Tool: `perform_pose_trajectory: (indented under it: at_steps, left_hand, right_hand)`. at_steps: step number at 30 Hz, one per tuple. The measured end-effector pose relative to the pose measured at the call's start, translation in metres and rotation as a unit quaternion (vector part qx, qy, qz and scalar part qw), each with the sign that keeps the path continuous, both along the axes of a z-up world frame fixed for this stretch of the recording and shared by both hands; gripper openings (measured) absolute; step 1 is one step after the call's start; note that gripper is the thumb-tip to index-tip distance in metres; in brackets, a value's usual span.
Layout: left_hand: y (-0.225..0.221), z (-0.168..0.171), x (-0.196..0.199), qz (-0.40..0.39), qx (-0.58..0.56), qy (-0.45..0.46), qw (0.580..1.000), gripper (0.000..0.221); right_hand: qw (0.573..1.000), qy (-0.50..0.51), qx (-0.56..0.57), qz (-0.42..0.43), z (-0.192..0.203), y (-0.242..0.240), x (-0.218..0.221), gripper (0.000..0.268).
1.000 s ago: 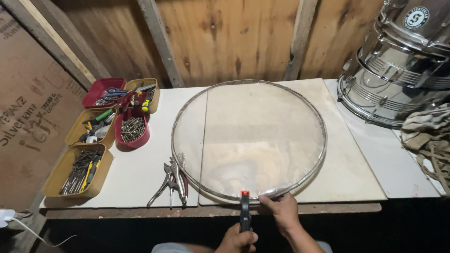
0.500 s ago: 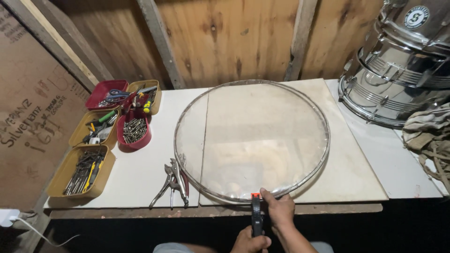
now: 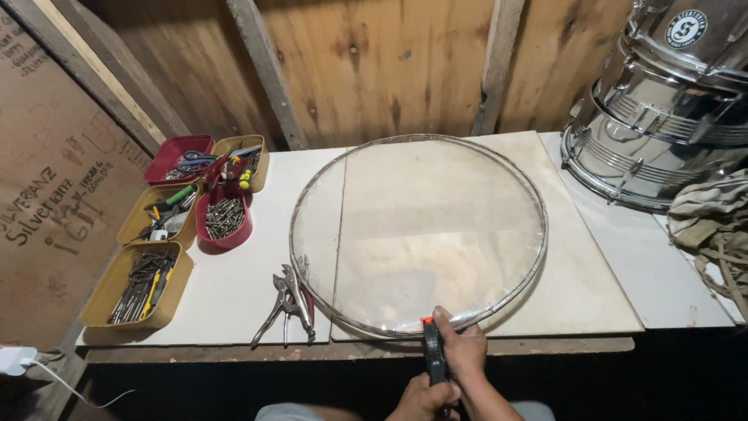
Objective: Repairing a drum head by adjusting the metal rim with pliers and a clamp on a workbench.
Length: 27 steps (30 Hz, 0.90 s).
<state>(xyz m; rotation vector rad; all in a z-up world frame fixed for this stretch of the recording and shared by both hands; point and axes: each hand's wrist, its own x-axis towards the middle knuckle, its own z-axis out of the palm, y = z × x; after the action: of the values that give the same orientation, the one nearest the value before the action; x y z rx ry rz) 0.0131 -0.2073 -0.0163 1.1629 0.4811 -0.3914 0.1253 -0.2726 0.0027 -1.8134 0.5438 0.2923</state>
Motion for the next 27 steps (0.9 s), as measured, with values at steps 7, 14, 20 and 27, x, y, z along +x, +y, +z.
perform_pose_trajectory:
  at_steps: [7,14,20,27]
  left_hand:
    - [-0.002,-0.015,0.008,0.002,-0.065,-0.020,0.998,0.025]
    - [0.017,-0.030,-0.005,-0.008,-0.068,0.031,0.997,0.064]
    - [0.066,-0.047,-0.030,0.077,0.125,0.069,0.987,0.057]
    - [0.101,-0.022,-0.033,0.186,0.217,0.056,0.957,0.036]
  right_hand:
    - [0.995,0.014,-0.081,0.061,-0.013,-0.012,0.014,0.074]
    - [0.988,-0.030,-0.019,0.148,0.020,-0.052,0.050,0.046]
    - [0.979,0.060,0.058,0.188,0.046,-0.113,0.108,0.036]
    - [0.969,0.111,0.160,0.152,0.064,-0.154,0.120,0.042]
